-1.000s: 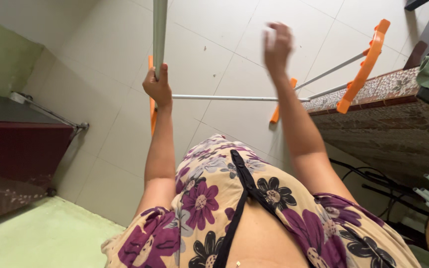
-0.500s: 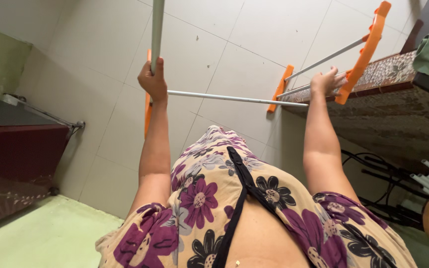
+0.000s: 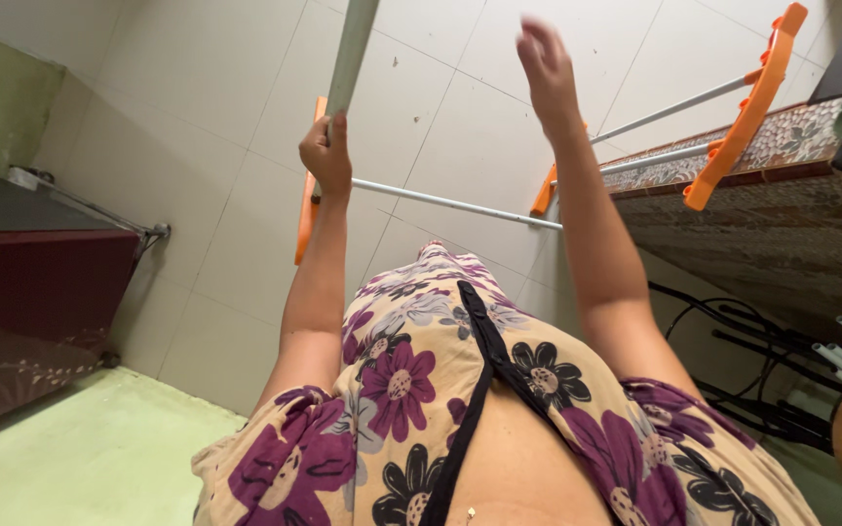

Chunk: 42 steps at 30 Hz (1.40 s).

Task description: The person wipes an orange plastic drying rack with a green cloth, then inserts several white metal rods into the rack's slots to assemble it. The person handles the rack and rods by hand, completing the assembly in a tiled room.

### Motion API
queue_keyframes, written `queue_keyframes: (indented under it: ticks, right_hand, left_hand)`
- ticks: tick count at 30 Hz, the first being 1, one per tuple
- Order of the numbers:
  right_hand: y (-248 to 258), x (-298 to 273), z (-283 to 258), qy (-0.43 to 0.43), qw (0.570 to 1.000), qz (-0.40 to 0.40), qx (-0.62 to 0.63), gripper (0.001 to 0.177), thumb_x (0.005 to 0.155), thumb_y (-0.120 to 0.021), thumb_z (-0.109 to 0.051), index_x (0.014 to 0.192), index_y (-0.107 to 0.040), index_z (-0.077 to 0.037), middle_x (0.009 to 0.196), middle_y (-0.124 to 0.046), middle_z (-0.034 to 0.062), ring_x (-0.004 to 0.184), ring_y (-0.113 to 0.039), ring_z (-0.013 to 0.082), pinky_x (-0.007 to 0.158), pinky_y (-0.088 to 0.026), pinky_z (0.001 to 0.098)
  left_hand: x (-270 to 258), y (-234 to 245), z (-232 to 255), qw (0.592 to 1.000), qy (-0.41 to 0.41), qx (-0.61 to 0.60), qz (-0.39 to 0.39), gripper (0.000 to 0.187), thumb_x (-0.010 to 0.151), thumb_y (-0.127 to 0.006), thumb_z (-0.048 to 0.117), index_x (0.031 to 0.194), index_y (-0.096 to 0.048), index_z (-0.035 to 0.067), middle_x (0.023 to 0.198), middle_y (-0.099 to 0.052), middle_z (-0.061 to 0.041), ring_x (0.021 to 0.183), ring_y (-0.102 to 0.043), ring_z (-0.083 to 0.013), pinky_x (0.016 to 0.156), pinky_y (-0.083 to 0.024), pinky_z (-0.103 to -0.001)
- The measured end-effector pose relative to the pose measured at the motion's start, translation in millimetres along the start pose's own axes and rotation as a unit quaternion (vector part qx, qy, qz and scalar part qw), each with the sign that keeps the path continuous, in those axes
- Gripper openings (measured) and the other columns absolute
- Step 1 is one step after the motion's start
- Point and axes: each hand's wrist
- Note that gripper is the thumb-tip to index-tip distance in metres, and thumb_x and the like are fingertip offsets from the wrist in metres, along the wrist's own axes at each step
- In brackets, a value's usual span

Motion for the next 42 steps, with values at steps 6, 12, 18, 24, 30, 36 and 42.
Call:
queue_keyframes:
  ticks: [6, 12, 18, 24, 30, 36, 42]
  right_hand:
    - [-69, 65, -70, 0.007, 0.992, -0.106, 0.066, 0.039, 0.116, -0.065, -0.035, 0.100, -0.057, -0.001, 0.081, -0.049, -0.0014, 0.075, -0.044, 0.0101, 0.072, -0.040, 0.0293]
    - [-126, 62, -94, 0.009, 0.957, -0.150, 0.247, 0.023, 0.112, -0.057, -0.022, 0.103, -0.061, -0.001, 0.095, -0.073, 0.0088, 0.093, -0.074, 0.0193, 0.090, -0.062, 0.0384]
    - [-146, 29, -86, -0.103, 0.950, -0.154, 0.252, 0.017, 0.106, -0.060, -0.018, 0.117, -0.052, -0.008, 0.078, -0.064, 0.0040, 0.077, -0.071, 0.0172, 0.081, -0.067, 0.0399]
    - [-179, -26, -11, -0.177, 0.943, -0.195, 0.204, 0.023, 0.104, -0.064, -0.021, 0.119, -0.058, -0.005, 0.088, -0.065, 0.0006, 0.089, -0.072, 0.0149, 0.082, -0.057, 0.0313]
    - [-210, -83, 33, -0.178, 0.957, -0.212, 0.090, 0.026, 0.102, -0.068, -0.025, 0.117, -0.069, -0.004, 0.097, -0.071, 0.0042, 0.100, -0.067, 0.0159, 0.094, -0.053, 0.0313]
    - [-211, -132, 63, -0.243, 0.935, -0.234, -0.111, 0.036, 0.100, -0.065, -0.038, 0.123, -0.068, -0.011, 0.109, -0.071, 0.0065, 0.107, -0.064, 0.0167, 0.093, -0.051, 0.0331]
    - [-195, -144, 146, -0.234, 0.918, -0.312, -0.070, 0.044, 0.098, -0.069, -0.034, 0.130, -0.063, -0.005, 0.116, -0.066, 0.0200, 0.105, -0.066, 0.0304, 0.086, -0.055, 0.0411]
  left_hand:
    - [-28, -3, -27, 1.000, -0.004, -0.001, -0.025, 0.067, 0.105, -0.046, 0.059, 0.068, -0.056, 0.005, 0.057, -0.048, 0.000, 0.053, -0.042, -0.0091, 0.050, -0.029, -0.029]
    - [-58, -1, -46, 0.998, 0.020, -0.014, -0.063, 0.072, 0.105, -0.043, 0.064, 0.067, -0.053, 0.003, 0.059, -0.049, -0.003, 0.056, -0.047, -0.0124, 0.054, -0.036, -0.031]
    - [-34, 8, -28, 0.987, 0.096, 0.063, -0.113, 0.057, 0.105, -0.044, 0.051, 0.088, -0.068, 0.003, 0.075, -0.064, -0.007, 0.070, -0.060, -0.0153, 0.067, -0.048, -0.033]
    - [61, -21, 63, 0.957, -0.112, -0.122, -0.238, 0.059, 0.112, -0.040, 0.052, 0.122, -0.068, 0.002, 0.117, -0.071, -0.009, 0.103, -0.067, -0.0204, 0.095, -0.054, -0.034]
    - [115, -49, 166, 0.896, 0.002, -0.191, -0.401, 0.072, 0.098, -0.044, 0.067, 0.136, -0.059, 0.008, 0.132, -0.068, -0.006, 0.109, -0.079, -0.0204, 0.087, -0.063, -0.038]
    - [82, -43, 199, 0.852, 0.073, -0.144, -0.499, 0.082, 0.088, -0.063, 0.067, 0.135, -0.054, 0.001, 0.112, -0.075, -0.015, 0.100, -0.081, -0.0223, 0.072, -0.066, -0.034]
    - [60, -22, 130, 0.893, 0.154, -0.088, -0.414, 0.063, 0.088, -0.073, 0.052, 0.119, -0.056, -0.001, 0.089, -0.066, -0.008, 0.073, -0.075, -0.0182, 0.059, -0.066, -0.031]
Point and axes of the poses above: each hand's wrist, its own x-axis towards the middle knuckle, its own y-axis out of the back of the hand, z = x × y
